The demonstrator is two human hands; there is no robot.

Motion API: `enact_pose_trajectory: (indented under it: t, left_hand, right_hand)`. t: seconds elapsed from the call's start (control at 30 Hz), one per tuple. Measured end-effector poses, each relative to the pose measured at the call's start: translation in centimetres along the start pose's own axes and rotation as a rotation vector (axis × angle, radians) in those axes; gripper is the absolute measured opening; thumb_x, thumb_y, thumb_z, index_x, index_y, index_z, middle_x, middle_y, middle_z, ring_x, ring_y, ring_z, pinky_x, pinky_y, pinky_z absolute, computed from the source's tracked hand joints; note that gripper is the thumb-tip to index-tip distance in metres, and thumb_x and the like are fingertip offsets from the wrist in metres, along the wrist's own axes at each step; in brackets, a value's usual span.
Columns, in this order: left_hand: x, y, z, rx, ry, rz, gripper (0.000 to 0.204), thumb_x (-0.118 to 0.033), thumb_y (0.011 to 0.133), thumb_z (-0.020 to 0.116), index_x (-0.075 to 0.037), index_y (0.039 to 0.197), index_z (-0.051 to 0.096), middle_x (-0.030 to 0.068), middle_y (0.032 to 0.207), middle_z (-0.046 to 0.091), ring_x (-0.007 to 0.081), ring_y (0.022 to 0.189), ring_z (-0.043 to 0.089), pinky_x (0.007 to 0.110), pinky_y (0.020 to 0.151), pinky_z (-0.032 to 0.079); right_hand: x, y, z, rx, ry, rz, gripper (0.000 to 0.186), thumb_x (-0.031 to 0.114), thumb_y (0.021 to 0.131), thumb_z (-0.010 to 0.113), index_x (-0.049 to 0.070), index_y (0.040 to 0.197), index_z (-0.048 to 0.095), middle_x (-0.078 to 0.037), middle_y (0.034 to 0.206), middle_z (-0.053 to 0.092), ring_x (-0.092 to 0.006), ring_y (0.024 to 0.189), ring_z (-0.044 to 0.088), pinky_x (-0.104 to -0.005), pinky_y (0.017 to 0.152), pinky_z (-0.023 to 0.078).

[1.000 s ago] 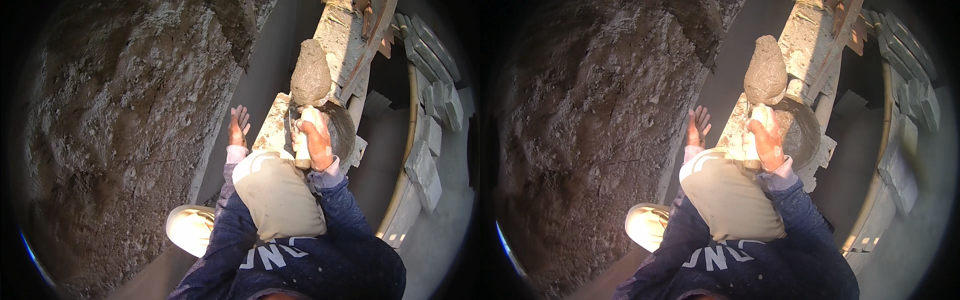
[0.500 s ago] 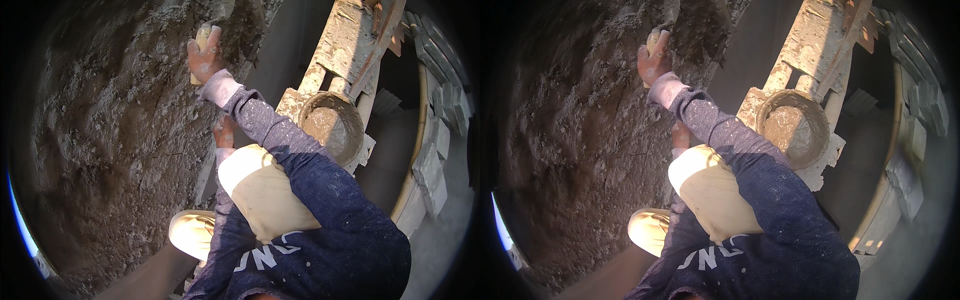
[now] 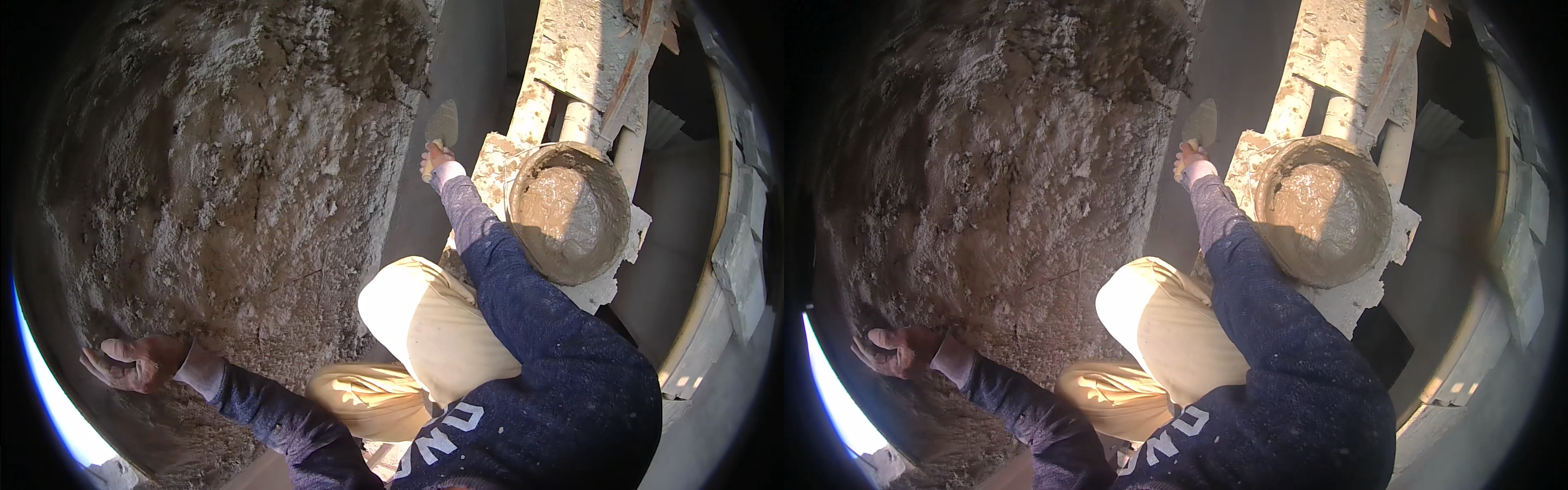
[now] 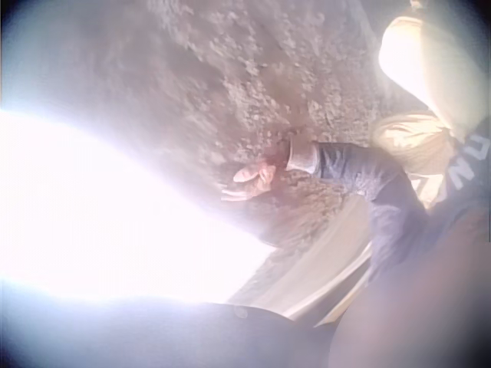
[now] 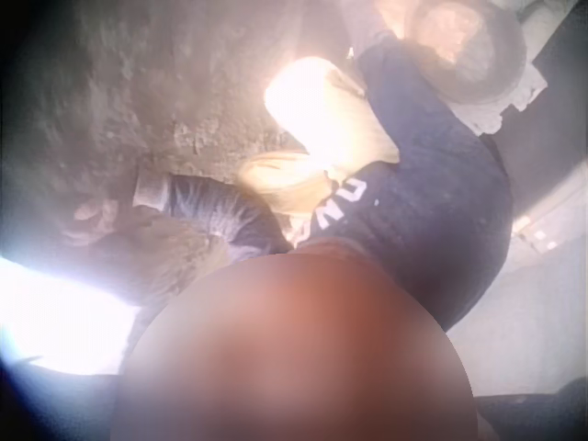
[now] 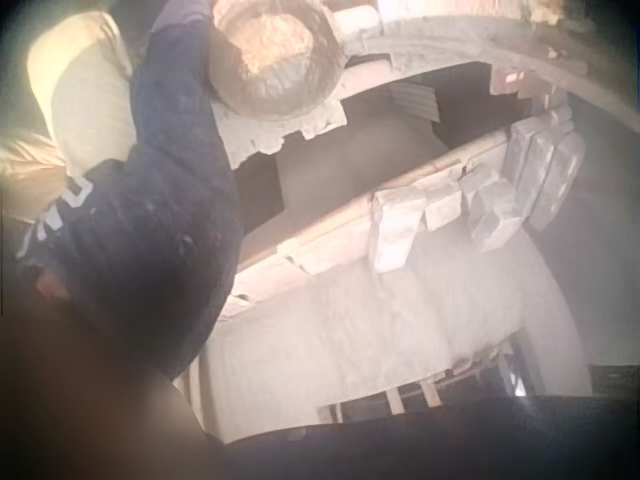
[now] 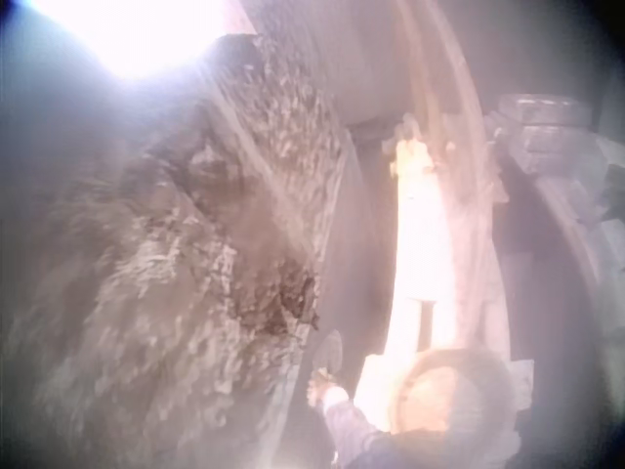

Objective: The person scoops wet cement from a bucket with a trowel and applies it to a vertical wall surface, smoothing it in place. The person repeatedly refills the trowel and continues spreading cement along the wall.

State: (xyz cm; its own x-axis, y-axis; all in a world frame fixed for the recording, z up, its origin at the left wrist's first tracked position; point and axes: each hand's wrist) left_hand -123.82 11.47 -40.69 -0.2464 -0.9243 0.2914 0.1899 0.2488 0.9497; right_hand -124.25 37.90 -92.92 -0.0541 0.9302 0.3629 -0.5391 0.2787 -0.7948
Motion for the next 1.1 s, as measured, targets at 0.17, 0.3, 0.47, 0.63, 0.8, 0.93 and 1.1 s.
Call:
enact_pose_trajectory:
  t: [0.17, 0.3, 0.47, 0.63, 0.8, 0.93, 1.1]
  left_hand:
    - [2.8, -1.9, 1.0, 0.143, 0.003, 0.428, 0.044, -0.044, 0.092, 0.052, -0.006, 0.108, 0.068, 0.0144, 0.117, 0.063, 0.0318, 0.113, 0.055, 0.048, 0.098, 0.04]
    - [1.9, -2.1, 2.2, 0.117, 0.07, 0.423, 0.044, -0.045, 0.092, 0.053, -0.007, 0.107, 0.068, 0.0114, 0.113, 0.065, 0.0311, 0.116, 0.053, 0.048, 0.1, 0.038]
    - [2.6, -3.6, 2.9, 0.089, 0.003, 0.374, 0.045, -0.049, 0.089, 0.057, -0.008, 0.105, 0.07, 0.0101, 0.11, 0.065, 0.0303, 0.116, 0.052, 0.047, 0.1, 0.038]
    - [3.5, -2.3, 1.6, 0.155, 0.103, 0.396, 0.046, -0.05, 0.088, 0.059, -0.008, 0.104, 0.07, 0.0095, 0.11, 0.065, 0.0296, 0.116, 0.052, 0.046, 0.1, 0.038]
    - [3.0, -2.6, 2.0, 0.119, 0.073, 0.404, 0.042, -0.045, 0.088, 0.06, -0.008, 0.106, 0.07, 0.01, 0.112, 0.065, 0.0294, 0.116, 0.052, 0.046, 0.101, 0.038]
    - [2.4, -3.0, 2.1, 0.131, -0.043, 0.36, 0.037, -0.038, 0.086, 0.063, -0.008, 0.107, 0.07, 0.0135, 0.116, 0.063, 0.0303, 0.116, 0.051, 0.046, 0.101, 0.037]
    - [1.3, -2.2, 1.2, 0.143, -0.036, 0.279, 0.033, -0.028, 0.085, 0.066, -0.007, 0.11, 0.069, 0.0157, 0.12, 0.06, 0.0306, 0.118, 0.05, 0.046, 0.102, 0.037]
  right_hand:
    - [-1.5, 7.5, -1.2, 0.048, 0.159, 0.102, 0.021, 0.027, 0.087, 0.064, 0.012, 0.092, 0.051, -0.006, 0.064, 0.053, -0.0216, 0.052, 0.053, -0.0378, 0.042, 0.044]
    - [-2.3, 13.0, -2.9, 0.311, 0.212, 0.116, 0.025, 0.031, 0.086, 0.065, 0.012, 0.092, 0.051, -0.005, 0.064, 0.052, -0.0203, 0.05, 0.052, -0.037, 0.042, 0.043]
    - [-0.3, 14.5, -4.0, 0.36, 0.146, 0.055, 0.029, 0.033, 0.084, 0.065, 0.011, 0.097, 0.052, -0.004, 0.063, 0.052, -0.0191, 0.05, 0.051, -0.0361, 0.042, 0.043]
    - [3.3, 12.8, -0.8, 0.29, 0.071, 0.0, 0.024, 0.023, 0.084, 0.066, 0.014, 0.101, 0.051, -0.005, 0.064, 0.053, -0.0183, 0.048, 0.051, -0.0354, 0.042, 0.044]
    - [7.0, 9.6, 1.3, 0.224, -0.021, -0.135, 0.028, 0.023, 0.085, 0.063, 0.016, 0.108, 0.049, -0.005, 0.068, 0.053, -0.0166, 0.047, 0.051, -0.034, 0.041, 0.044]
    - [10.7, 2.0, 3.6, 0.128, -0.132, -0.365, 0.027, 0.025, 0.087, 0.061, 0.015, 0.108, 0.049, -0.003, 0.067, 0.051, -0.0157, 0.046, 0.049, -0.0322, 0.04, 0.043]
    - [13.7, -11.0, 7.5, 0.268, 0.008, -0.585, 0.024, 0.023, 0.088, 0.058, 0.014, 0.108, 0.046, -0.005, 0.068, 0.051, -0.0165, 0.046, 0.05, -0.0317, 0.04, 0.043]
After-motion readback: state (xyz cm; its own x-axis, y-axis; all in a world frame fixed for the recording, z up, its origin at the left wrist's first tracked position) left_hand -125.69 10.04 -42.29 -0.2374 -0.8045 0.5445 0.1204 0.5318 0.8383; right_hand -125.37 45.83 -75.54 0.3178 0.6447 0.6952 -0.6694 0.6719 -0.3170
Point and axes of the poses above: each hand's wrist, its own y-axis towards the middle knuckle, its own z-axis out of the palm, x = y × z
